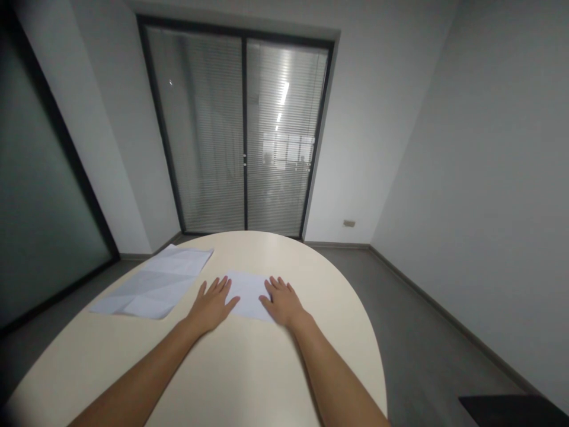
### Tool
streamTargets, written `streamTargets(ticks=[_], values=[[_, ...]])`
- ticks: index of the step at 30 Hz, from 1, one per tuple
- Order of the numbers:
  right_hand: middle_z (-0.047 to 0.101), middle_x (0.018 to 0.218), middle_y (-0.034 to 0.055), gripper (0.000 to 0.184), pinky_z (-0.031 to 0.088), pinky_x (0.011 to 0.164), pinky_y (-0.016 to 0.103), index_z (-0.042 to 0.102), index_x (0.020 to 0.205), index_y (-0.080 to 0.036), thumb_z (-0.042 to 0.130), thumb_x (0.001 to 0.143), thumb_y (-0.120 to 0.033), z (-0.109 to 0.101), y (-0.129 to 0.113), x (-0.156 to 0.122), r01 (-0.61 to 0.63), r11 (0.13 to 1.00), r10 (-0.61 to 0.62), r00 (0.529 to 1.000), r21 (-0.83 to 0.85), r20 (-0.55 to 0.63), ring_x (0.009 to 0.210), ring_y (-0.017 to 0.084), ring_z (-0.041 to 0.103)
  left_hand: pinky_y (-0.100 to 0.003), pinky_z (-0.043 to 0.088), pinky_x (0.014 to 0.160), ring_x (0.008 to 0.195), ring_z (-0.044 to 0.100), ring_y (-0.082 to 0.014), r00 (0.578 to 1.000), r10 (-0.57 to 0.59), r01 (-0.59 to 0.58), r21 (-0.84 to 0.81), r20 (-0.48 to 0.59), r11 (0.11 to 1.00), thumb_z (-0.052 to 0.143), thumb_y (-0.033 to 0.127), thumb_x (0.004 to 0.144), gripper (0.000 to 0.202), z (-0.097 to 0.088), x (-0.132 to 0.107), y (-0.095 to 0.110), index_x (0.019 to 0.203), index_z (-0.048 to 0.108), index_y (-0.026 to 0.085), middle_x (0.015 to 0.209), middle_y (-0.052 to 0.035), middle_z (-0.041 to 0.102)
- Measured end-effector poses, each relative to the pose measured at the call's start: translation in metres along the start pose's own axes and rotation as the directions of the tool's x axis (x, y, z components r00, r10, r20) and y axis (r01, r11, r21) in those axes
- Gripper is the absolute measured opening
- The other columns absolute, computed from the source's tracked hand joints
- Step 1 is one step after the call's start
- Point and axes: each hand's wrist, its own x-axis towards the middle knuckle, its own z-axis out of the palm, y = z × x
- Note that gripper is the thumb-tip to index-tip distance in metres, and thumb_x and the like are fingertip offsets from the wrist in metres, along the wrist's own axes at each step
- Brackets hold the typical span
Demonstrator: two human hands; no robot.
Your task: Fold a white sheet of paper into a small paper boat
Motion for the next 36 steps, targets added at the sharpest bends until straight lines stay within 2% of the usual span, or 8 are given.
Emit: streamTargets(ticks=[4,8,11,16,23,29,33,36], values=[[0.03,0.16,0.0152,0.064,0.02,0.119,0.056,0.037,0.152,-0.013,0.04,0.099,-0.049,0.005,-0.004,0.003,-0.037,0.999,0.035,0.997,-0.026,-0.062,0.149,0.037,0.02,-0.05,0.021,0.12,0.145,0.034,-0.0305,0.983,0.102,-0.103,-0.003,-0.155,0.995,0.045,0.032,0.097,0.053,-0.006,0.001,-0.005,0.146,0.045,0.012,0.155,-0.0165,0.04],[0.042,0.153,0.016,0.055,0.024,0.117,0.057,0.05,0.144,-0.014,0.047,0.097,-0.043,0.013,-0.002,0.009,-0.002,0.999,-0.004,0.986,-0.039,-0.169,0.146,0.038,0.028,-0.047,0.029,0.118,0.143,0.038,-0.0255,0.954,0.29,-0.298,-0.152,-0.071,0.942,0.044,0.042,0.099,0.053,0.0,-0.001,0.0,0.149,0.042,0.023,0.155,-0.0091,0.042],[0.054,0.144,0.0143,0.044,0.029,0.115,0.053,0.06,0.134,-0.018,0.05,0.096,-0.037,0.013,0.004,0.01,0.135,0.991,-0.132,0.969,-0.003,-0.208,0.138,0.032,0.042,-0.053,0.03,0.116,0.145,0.036,-0.03,0.971,0.239,-0.234,-0.18,0.006,0.955,0.046,0.045,0.098,0.051,0.008,-0.001,0.005,0.145,0.049,0.026,0.156,-0.0087,0.041],[0.061,0.136,0.0126,0.041,0.038,0.111,0.043,0.069,0.126,-0.021,0.057,0.093,-0.043,0.002,0.009,0.003,0.369,0.922,-0.349,0.922,0.115,-0.166,0.127,0.027,0.054,-0.053,0.033,0.114,0.141,0.041,-0.0325,0.994,0.103,-0.108,-0.153,-0.036,0.982,0.049,0.04,0.097,0.045,0.009,0.005,0.001,0.137,0.057,0.022,0.151,-0.0115,0.048],[0.05,0.148,0.0132,0.073,0.031,0.115,0.049,0.064,0.132,-0.024,0.076,0.071,-0.061,-0.004,0.005,-0.003,0.36,0.917,-0.36,0.932,0.171,-0.035,0.136,0.034,0.044,-0.037,0.042,0.109,0.124,0.059,-0.0232,0.981,0.143,-0.179,-0.309,-0.135,0.934,0.053,0.027,0.094,0.033,0.004,0.005,-0.006,0.123,0.066,0.019,0.13,-0.0089,0.067],[0.051,0.148,0.0133,0.069,0.028,0.116,0.048,0.064,0.133,-0.024,0.075,0.073,-0.056,-0.004,0.005,-0.002,0.366,0.921,-0.363,0.931,0.135,-0.045,0.137,0.033,0.044,-0.058,0.026,0.117,0.141,0.04,-0.0331,0.965,0.262,-0.25,-0.383,-0.021,0.889,0.066,0.046,0.086,0.038,-0.002,-0.001,-0.005,0.118,0.068,0.025,0.143,-0.0083,0.057],[0.049,0.149,0.0124,0.077,0.026,0.117,0.051,0.062,0.134,-0.025,0.076,0.069,-0.064,-0.004,0.003,-0.002,0.349,0.927,-0.349,0.937,0.137,-0.027,0.139,0.034,0.041,-0.06,0.022,0.117,0.144,0.035,-0.0333,0.95,0.311,-0.275,-0.39,0.031,0.879,0.07,0.048,0.083,0.039,-0.007,-0.002,-0.01,0.116,0.069,0.027,0.148,-0.008,0.052],[0.054,0.145,0.0103,0.069,0.025,0.117,0.052,0.065,0.13,-0.027,0.077,0.07,-0.059,-0.004,0.001,-0.001,0.35,0.926,-0.35,0.936,0.138,-0.029,0.138,0.034,0.042,-0.06,0.023,0.117,0.144,0.036,-0.0328,0.952,0.306,-0.269,-0.396,0.032,0.878,0.069,0.048,0.084,0.037,-0.008,-0.003,-0.012,0.115,0.069,0.028,0.147,-0.008,0.053]])
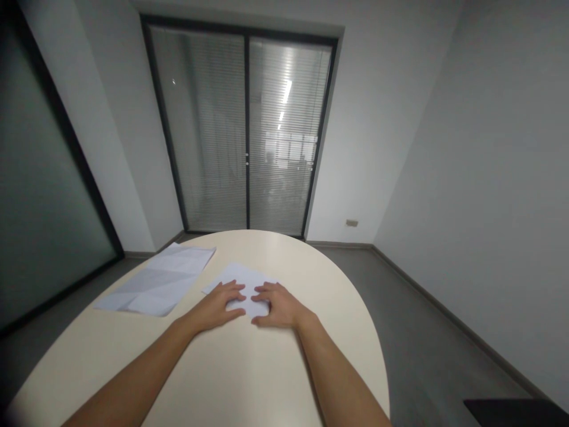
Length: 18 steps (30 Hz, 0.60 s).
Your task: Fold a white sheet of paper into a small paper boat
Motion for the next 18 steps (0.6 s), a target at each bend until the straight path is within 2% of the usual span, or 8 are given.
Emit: streamTargets(ticks=[4,7,10,18], values=[[0.062,0.137,0.0093,0.055,0.029,0.115,0.049,0.07,0.123,-0.026,0.076,0.074,-0.049,0.0003,-0.0014,0.001,0.03,1.0,-0.029,0.999,0.005,-0.026,0.132,0.031,0.05,-0.06,0.022,0.117,0.144,0.036,-0.0335,1.0,0.001,-0.001,-0.008,0.002,1.0,0.072,0.048,0.082,0.039,-0.0007,-0.0013,0.0,0.114,0.07,0.027,0.147,-0.0089,0.053],[0.061,0.137,0.011,0.06,0.035,0.113,0.044,0.07,0.122,-0.023,0.078,0.071,-0.053,0.001,-0.0004,0.0019,0.053,0.998,-0.052,0.998,0.023,-0.035,0.13,0.03,0.053,-0.059,0.024,0.117,0.142,0.039,-0.0332,1.0,0.004,-0.004,-0.005,-0.003,1.0,0.073,0.047,0.081,0.037,-0.0012,-0.001,0.0002,0.111,0.071,0.026,0.145,-0.0087,0.055],[0.06,0.138,0.0114,0.064,0.036,0.112,0.044,0.069,0.122,-0.022,0.079,0.068,-0.055,0.0018,0.0009,0.0029,0.057,0.998,-0.056,0.998,0.027,-0.033,0.129,0.031,0.053,-0.055,0.027,0.117,0.139,0.044,-0.0316,1.0,0.028,-0.028,-0.003,-0.014,1.0,0.072,0.047,0.083,0.035,-0.0004,0.0,-0.0008,0.109,0.071,0.025,0.142,-0.009,0.058],[0.064,0.134,0.01,0.053,0.037,0.111,0.044,0.073,0.117,-0.023,0.077,0.072,-0.05,-0.0003,-0.0026,0.0022,0.018,0.999,-0.016,0.999,0.05,-0.033,0.126,0.031,0.055,-0.048,0.031,0.117,0.137,0.047,-0.0294,0.998,0.04,-0.041,-0.036,-0.042,0.998,0.066,0.048,0.087,0.031,0.0036,0.0009,-0.0027,0.105,0.072,0.023,0.139,-0.0087,0.061]])
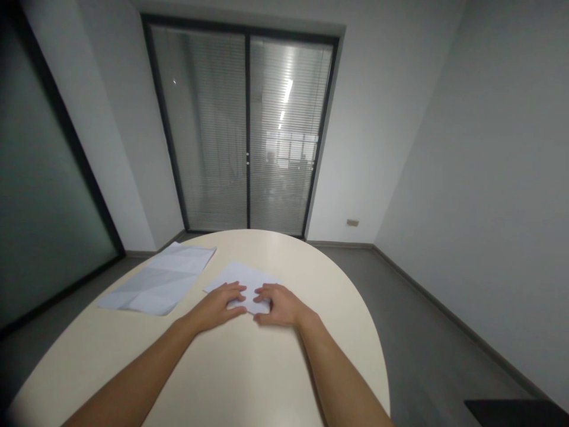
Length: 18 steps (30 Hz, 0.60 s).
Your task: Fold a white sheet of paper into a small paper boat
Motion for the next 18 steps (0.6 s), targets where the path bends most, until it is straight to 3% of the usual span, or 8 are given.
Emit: streamTargets(ticks=[6,9,14,18], values=[[0.073,0.116,0.0062,0.024,0.047,0.094,0.034,0.077,0.1,-0.024,0.065,0.084,-0.038,-0.007,-0.004,0.0,0.03,0.999,-0.029,0.999,0.033,-0.032,0.106,0.024,0.066,-0.047,0.031,0.117,0.136,0.049,-0.028,1.0,-0.01,0.01,-0.048,-0.006,0.999,0.059,0.041,0.092,0.023,-0.002,0.003,0.003,0.094,0.076,0.025,0.134,-0.0052,0.065],[0.076,0.102,0.0059,0.028,0.048,0.082,0.03,0.077,0.095,-0.022,0.056,0.091,-0.04,-0.011,-0.011,0.0,-0.013,1.0,0.014,0.999,0.017,-0.038,0.091,0.021,0.068,-0.048,0.031,0.117,0.135,0.049,-0.0277,1.0,-0.021,0.02,-0.067,-0.008,0.998,0.054,0.04,0.094,0.027,-0.002,0.004,0.001,0.096,0.076,0.025,0.133,-0.0048,0.066],[0.068,0.07,0.0024,0.04,0.039,0.063,0.025,0.071,0.082,-0.018,0.049,0.096,-0.048,-0.015,-0.017,-0.001,-0.069,0.996,0.066,0.996,-0.051,-0.053,0.063,0.015,0.056,-0.047,0.03,0.118,0.134,0.052,-0.0261,0.998,-0.055,0.052,-0.09,-0.027,0.995,0.047,0.039,0.097,0.034,0.0,0.005,-0.001,0.117,0.07,0.024,0.129,-0.0059,0.068],[0.069,0.076,0.0036,0.033,0.038,0.061,0.025,0.068,0.087,-0.018,0.047,0.098,-0.041,-0.01,-0.011,0.001,-0.095,0.993,0.088,0.991,-0.068,-0.106,0.065,0.015,0.056,-0.04,0.037,0.113,0.128,0.056,-0.0247,0.997,-0.04,0.035,-0.068,-0.062,0.997,0.044,0.037,0.099,0.034,-0.003,0.006,0.004,0.113,0.071,0.024,0.123,-0.005,0.071]])
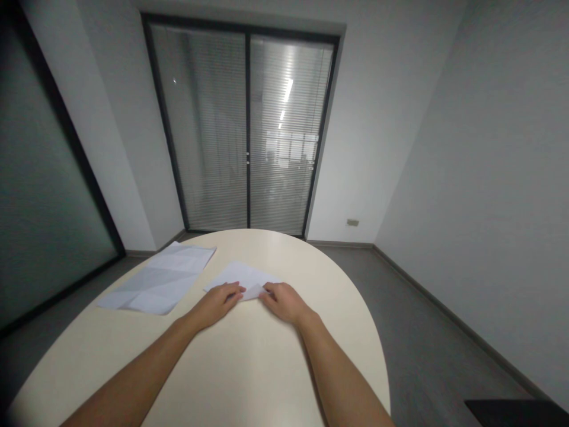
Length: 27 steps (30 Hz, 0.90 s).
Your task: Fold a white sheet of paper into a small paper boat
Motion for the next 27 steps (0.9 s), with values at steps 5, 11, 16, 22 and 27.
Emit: streamTargets(ticks=[5,11,16,22,27], values=[[0.073,0.099,0.0083,0.029,0.044,0.071,0.028,0.065,0.112,-0.019,0.044,0.099,-0.034,0.009,0.006,0.004,-0.052,0.999,0.052,0.998,0.0,-0.041,0.081,0.02,0.064,-0.03,0.048,0.093,0.103,0.067,-0.0215,0.999,0.028,-0.027,0.028,-0.035,0.999,0.045,0.034,0.098,0.03,-0.004,-0.001,0.006,0.101,0.072,0.022,0.107,-0.0053,0.075],[0.07,0.116,0.0103,0.037,0.047,0.088,0.032,0.057,0.131,-0.021,0.044,0.099,-0.034,0.013,0.011,0.003,-0.098,0.995,0.096,0.993,-0.019,-0.065,0.101,0.023,0.066,-0.028,0.048,0.091,0.101,0.067,-0.0197,0.998,0.001,0.003,0.072,-0.058,0.997,0.052,0.031,0.094,0.021,-0.003,-0.004,0.005,0.099,0.071,0.024,0.108,-0.0023,0.074],[0.065,0.129,0.0101,0.04,0.047,0.096,0.035,0.054,0.135,-0.02,0.046,0.097,-0.03,0.017,0.015,0.002,-0.087,0.996,0.089,0.99,0.023,-0.112,0.11,0.023,0.064,-0.03,0.048,0.095,0.108,0.065,-0.0202,0.999,-0.011,0.013,0.051,-0.051,0.999,0.058,0.03,0.091,0.025,0.0,-0.006,0.004,0.113,0.066,0.026,0.117,-0.0015,0.071],[0.063,0.128,0.0106,0.036,0.045,0.103,0.036,0.057,0.131,-0.019,0.047,0.097,-0.025,0.021,0.016,0.001,-0.002,0.999,0.008,0.987,0.037,-0.164,0.117,0.022,0.059,-0.033,0.044,0.107,0.123,0.058,-0.0206,0.997,0.075,-0.073,0.086,-0.019,0.994,0.053,0.029,0.095,0.033,0.006,-0.005,-0.002,0.124,0.066,0.028,0.133,-0.0019,0.065],[0.064,0.123,0.0106,0.033,0.044,0.104,0.037,0.061,0.126,-0.019,0.048,0.095,-0.02,0.02,0.015,0.003,0.047,0.999,-0.047,0.985,-0.003,-0.166,0.115,0.022,0.058,-0.035,0.044,0.107,0.124,0.057,-0.0202,0.993,0.115,-0.113,0.114,-0.012,0.987,0.052,0.029,0.096,0.029,0.008,-0.003,-0.004,0.119,0.071,0.03,0.135,-0.001,0.063]])
